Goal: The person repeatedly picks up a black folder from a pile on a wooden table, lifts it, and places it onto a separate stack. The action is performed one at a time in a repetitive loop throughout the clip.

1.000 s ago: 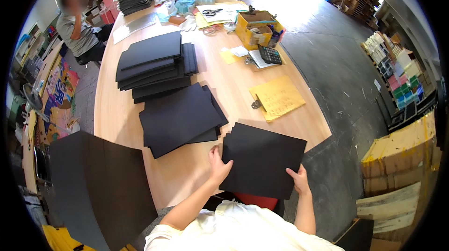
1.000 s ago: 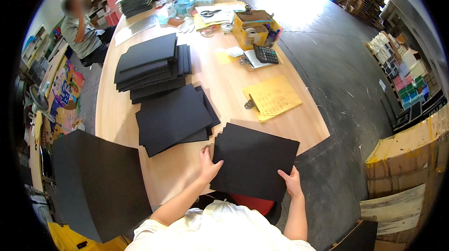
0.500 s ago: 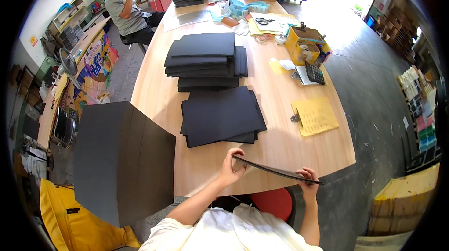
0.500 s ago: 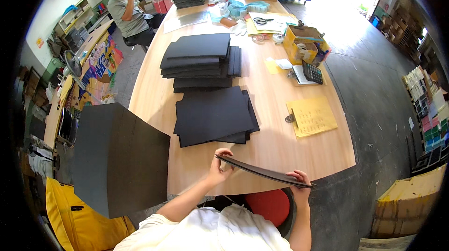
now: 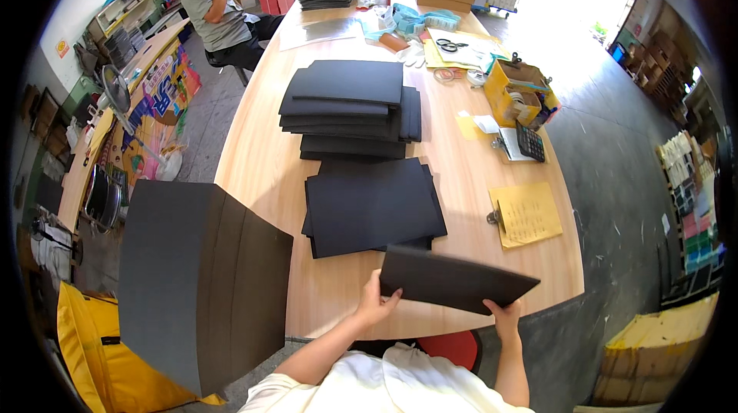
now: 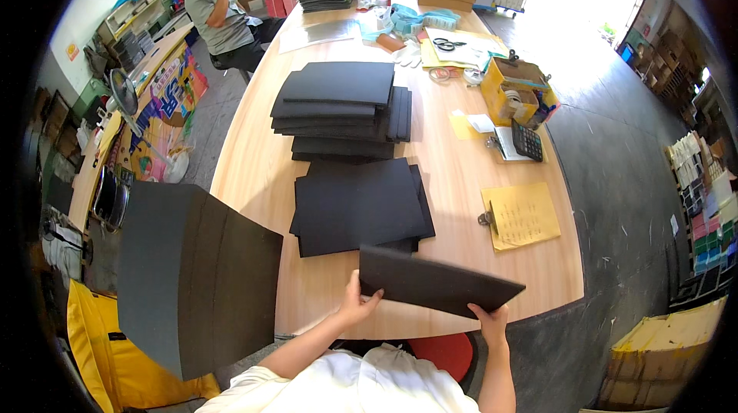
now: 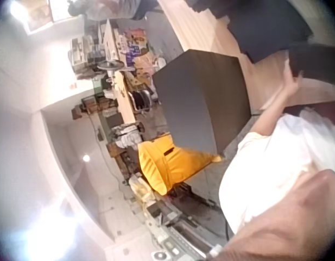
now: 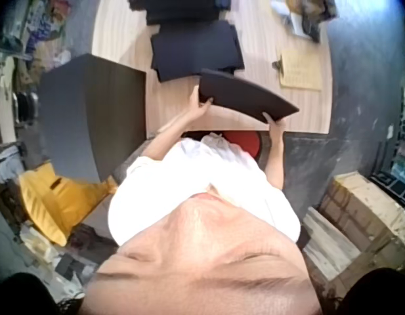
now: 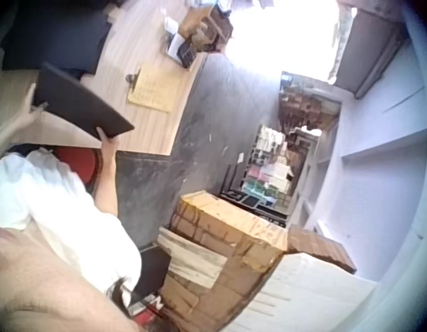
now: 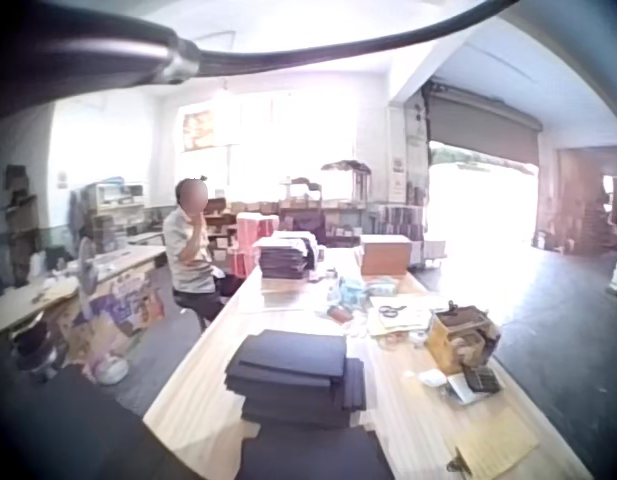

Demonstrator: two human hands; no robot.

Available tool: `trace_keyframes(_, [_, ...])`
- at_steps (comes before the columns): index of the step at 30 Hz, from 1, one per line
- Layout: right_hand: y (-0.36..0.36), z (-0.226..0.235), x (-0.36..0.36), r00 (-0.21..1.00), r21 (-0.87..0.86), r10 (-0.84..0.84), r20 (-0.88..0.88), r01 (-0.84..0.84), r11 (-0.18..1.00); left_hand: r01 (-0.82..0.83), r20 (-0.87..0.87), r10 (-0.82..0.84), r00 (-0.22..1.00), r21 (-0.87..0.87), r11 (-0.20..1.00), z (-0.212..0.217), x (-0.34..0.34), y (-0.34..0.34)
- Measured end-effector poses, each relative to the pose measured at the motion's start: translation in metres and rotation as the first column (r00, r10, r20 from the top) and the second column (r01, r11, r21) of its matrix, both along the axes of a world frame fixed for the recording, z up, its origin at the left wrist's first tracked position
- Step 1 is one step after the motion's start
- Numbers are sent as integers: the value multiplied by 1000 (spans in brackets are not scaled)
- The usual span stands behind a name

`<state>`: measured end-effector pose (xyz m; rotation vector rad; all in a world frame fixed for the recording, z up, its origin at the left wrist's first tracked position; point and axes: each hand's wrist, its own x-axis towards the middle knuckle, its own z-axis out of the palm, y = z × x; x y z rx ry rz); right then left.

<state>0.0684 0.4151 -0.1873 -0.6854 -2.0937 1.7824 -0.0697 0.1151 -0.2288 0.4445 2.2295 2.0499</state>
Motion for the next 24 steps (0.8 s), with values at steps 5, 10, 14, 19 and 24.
trace_keyframes(5, [-45, 64, -113, 973, 67, 155, -170, -146, 987, -334, -54, 330, 943, -121, 935, 73, -68, -28])
trace_keyframes(10, [-70, 25, -222, 973, 190, 232, 5, -229, 955, -400, -88, 428, 900, -561, 725, 84, -162, -65])
trace_keyframes(14, [-87, 22, -258, 931, 380, 154, 332, -281, 881, -375, -108, 418, 902, -676, 634, 59, -195, -75])
trace_keyframes(19, [-101, 46, -265, 768, 509, 15, 640, -438, 741, -315, -30, 443, 896, -745, 588, 56, -194, -74])
trace_keyframes(24, [-119, 46, -262, 790, 675, -125, 600, -415, 610, -497, -329, 463, 823, -811, 308, 74, -180, -61])
